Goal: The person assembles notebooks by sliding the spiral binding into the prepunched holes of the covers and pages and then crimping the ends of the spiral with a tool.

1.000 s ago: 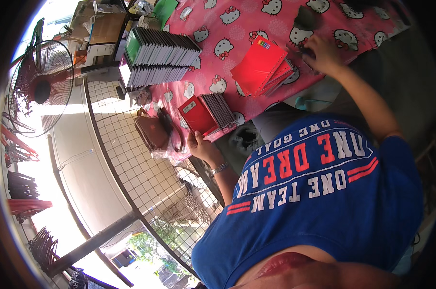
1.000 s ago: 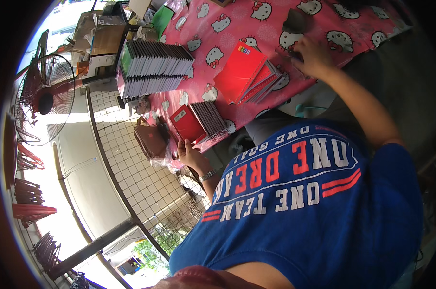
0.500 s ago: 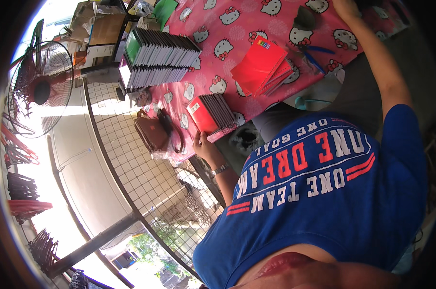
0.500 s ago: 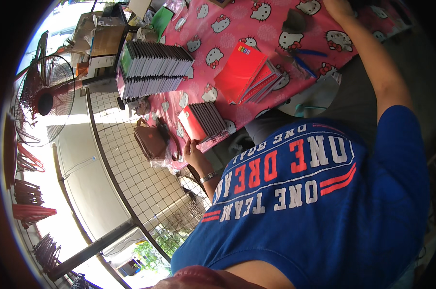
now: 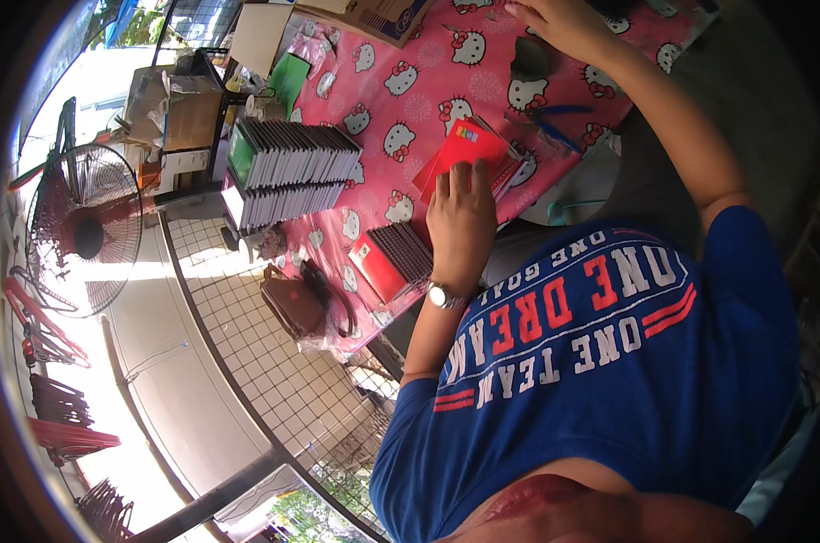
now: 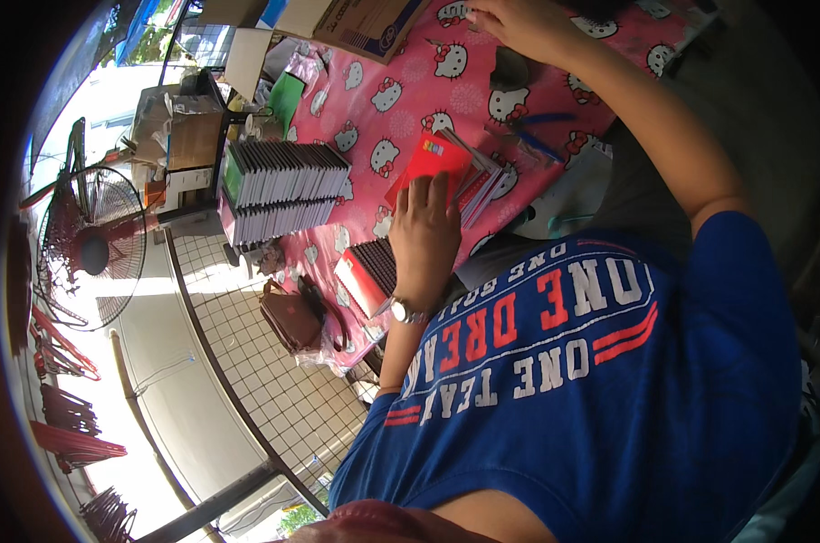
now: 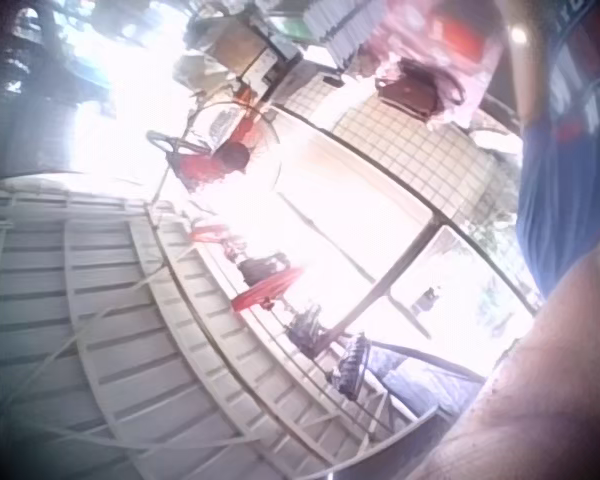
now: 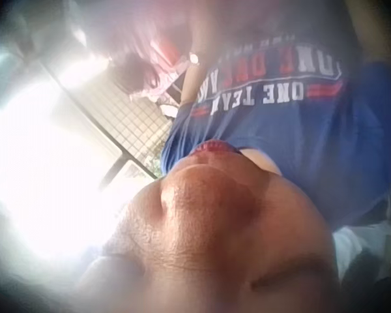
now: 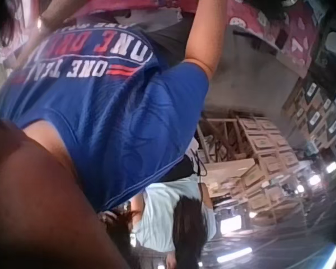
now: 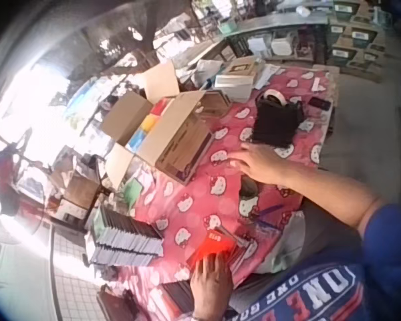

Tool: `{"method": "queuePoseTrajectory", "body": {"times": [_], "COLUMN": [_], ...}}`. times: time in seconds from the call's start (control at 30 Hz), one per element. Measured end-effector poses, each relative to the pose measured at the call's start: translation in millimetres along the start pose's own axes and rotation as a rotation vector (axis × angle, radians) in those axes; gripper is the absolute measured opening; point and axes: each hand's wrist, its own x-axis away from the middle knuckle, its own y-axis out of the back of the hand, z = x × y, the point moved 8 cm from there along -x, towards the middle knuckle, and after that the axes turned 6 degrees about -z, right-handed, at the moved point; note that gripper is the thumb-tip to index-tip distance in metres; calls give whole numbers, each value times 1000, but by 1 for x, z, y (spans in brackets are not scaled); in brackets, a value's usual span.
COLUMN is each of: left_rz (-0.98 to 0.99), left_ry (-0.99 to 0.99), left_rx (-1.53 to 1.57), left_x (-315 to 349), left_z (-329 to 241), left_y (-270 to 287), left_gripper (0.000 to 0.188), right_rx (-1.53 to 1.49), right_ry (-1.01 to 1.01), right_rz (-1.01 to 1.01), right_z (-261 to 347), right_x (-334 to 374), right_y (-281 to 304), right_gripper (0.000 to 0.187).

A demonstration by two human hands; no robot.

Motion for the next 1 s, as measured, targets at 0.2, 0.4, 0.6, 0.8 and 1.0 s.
{"method": "queuePoseTrajectory", "body": {"times": [0.2, 0.4, 0.6, 0.8, 1.0], "left_rz": [-19, -191, -316, -319, -327], "left_ry": [72, 9, 20, 4, 0], "left_rx": [276, 43, 92, 66, 56], "left_x": [2, -12, -6, -1, 1], "left_z": [26, 36, 30, 29, 27], "left_y": [42, 34, 36, 35, 35], "left_gripper": [33, 26, 19, 21, 19], "right_rx": [-565, -767, -773, -639, -712], "right_ry": [112, 133, 249, 395, 432], "right_rz": [375, 390, 277, 170, 237], "right_z": [49, 113, 134, 141, 148], "right_x": [55, 69, 71, 76, 75], "right_y": [-2, -17, -15, -7, -1], "right_gripper": [33, 31, 32, 30, 26]}}
